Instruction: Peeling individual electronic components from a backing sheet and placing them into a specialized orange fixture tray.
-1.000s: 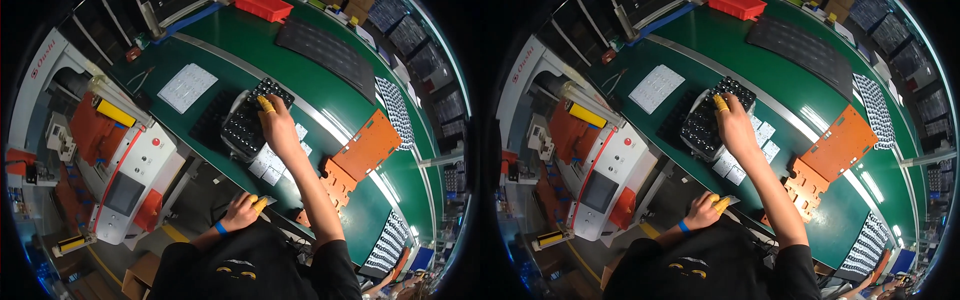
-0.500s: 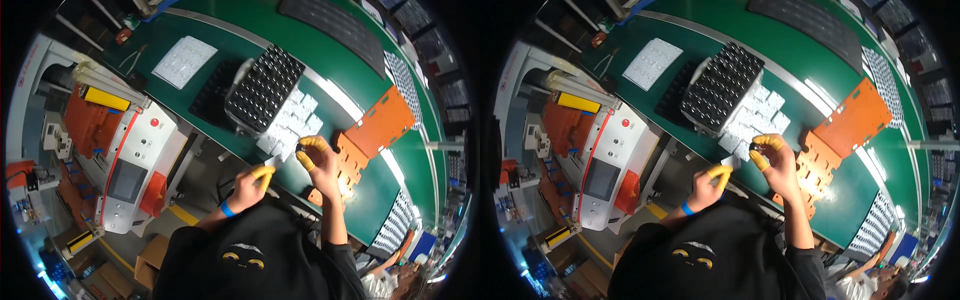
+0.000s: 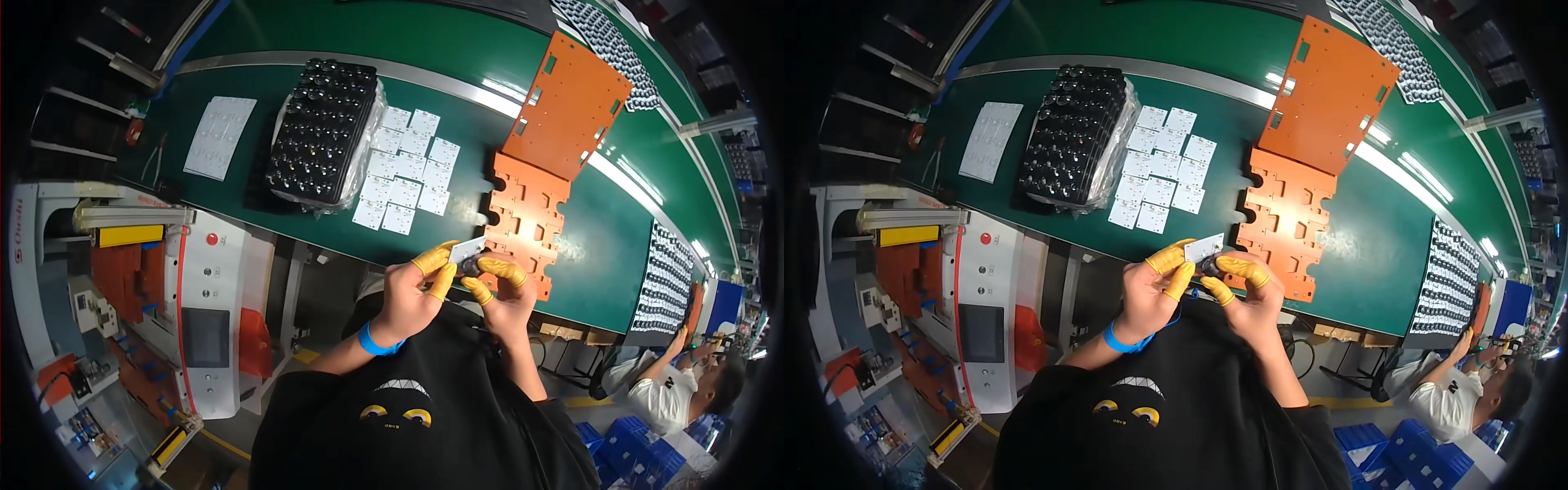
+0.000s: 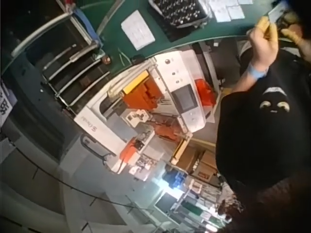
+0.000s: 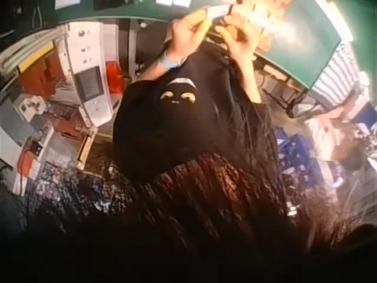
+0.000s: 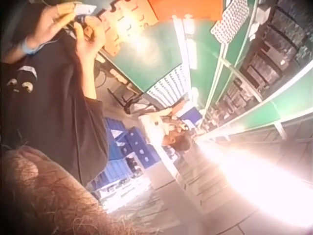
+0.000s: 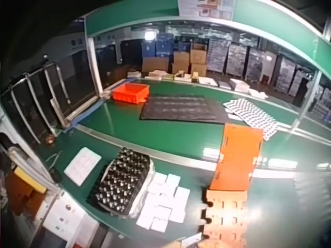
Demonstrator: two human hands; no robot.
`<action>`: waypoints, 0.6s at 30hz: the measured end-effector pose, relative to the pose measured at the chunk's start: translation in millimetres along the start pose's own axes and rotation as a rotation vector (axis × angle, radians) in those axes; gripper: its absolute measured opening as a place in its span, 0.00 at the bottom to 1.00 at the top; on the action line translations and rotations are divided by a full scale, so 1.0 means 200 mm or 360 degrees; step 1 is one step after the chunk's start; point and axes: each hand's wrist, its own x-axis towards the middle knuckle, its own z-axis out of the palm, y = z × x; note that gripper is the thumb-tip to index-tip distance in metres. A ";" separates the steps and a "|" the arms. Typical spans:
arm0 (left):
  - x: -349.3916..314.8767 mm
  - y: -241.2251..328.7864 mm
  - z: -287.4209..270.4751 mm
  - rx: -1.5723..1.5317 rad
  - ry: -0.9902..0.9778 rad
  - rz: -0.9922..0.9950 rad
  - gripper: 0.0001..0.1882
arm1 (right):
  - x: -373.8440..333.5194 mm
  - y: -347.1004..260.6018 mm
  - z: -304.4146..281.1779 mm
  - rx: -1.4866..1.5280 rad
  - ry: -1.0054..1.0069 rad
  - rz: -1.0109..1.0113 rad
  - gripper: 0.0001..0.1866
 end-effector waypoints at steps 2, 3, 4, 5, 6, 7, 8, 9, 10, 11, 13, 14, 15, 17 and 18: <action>0.00 0.00 0.02 0.0139 -0.0008 0.0065 0.13 | 0.00 -0.01 -0.01 -0.0166 0.0016 -0.0143 0.16; 0.00 0.00 0.03 0.0268 -0.0012 0.0131 0.13 | 0.00 -0.01 -0.02 -0.0160 0.0022 -0.0142 0.16; 0.00 0.01 0.04 0.0274 -0.0017 0.0130 0.13 | -0.01 -0.01 -0.02 -0.0178 0.0049 -0.0132 0.16; 0.00 0.02 0.05 0.0310 -0.0022 0.0155 0.13 | -0.01 -0.01 -0.02 -0.0196 0.0076 -0.0122 0.15; 0.00 0.03 0.06 0.0345 -0.0025 0.0181 0.13 | -0.01 -0.01 -0.03 -0.0192 0.0079 -0.0121 0.15; 0.01 0.05 0.07 0.0349 -0.0028 0.0180 0.13 | -0.01 -0.02 -0.03 -0.0217 0.0110 -0.0151 0.15; 0.02 0.06 0.08 0.0386 -0.0030 0.0195 0.13 | -0.02 -0.02 -0.03 -0.0243 0.0140 -0.0179 0.15; 0.02 0.07 0.09 0.0425 -0.0031 0.0211 0.13 | -0.01 -0.02 -0.04 -0.0238 0.0143 -0.0179 0.15; 0.01 0.06 0.09 0.0428 -0.0033 0.0210 0.13 | -0.01 -0.02 -0.05 -0.0417 0.0169 -0.0341 0.16; 0.00 0.06 0.10 0.0447 -0.0036 0.0235 0.14 | -0.01 -0.02 -0.05 -0.0597 0.0194 -0.0503 0.16; 0.00 0.05 0.12 0.0462 -0.0044 0.0262 0.14 | -0.03 -0.01 -0.05 -0.0596 0.0223 -0.0526 0.17; 0.01 0.06 0.12 0.0521 -0.0054 0.0301 0.14 | -0.03 -0.01 -0.06 -0.0596 0.0248 -0.0549 0.18; 0.01 0.07 0.13 0.0580 -0.0064 0.0339 0.14 | -0.03 -0.01 -0.06 -0.0597 0.0252 -0.0547 0.18; 0.00 0.07 0.13 0.0599 -0.0089 0.0350 0.14 | -0.03 0.00 -0.07 -0.0733 0.0257 -0.0692 0.19; 0.01 0.07 0.14 0.0618 -0.0108 0.0364 0.14 | -0.02 0.00 -0.07 -0.0734 0.0258 -0.0693 0.19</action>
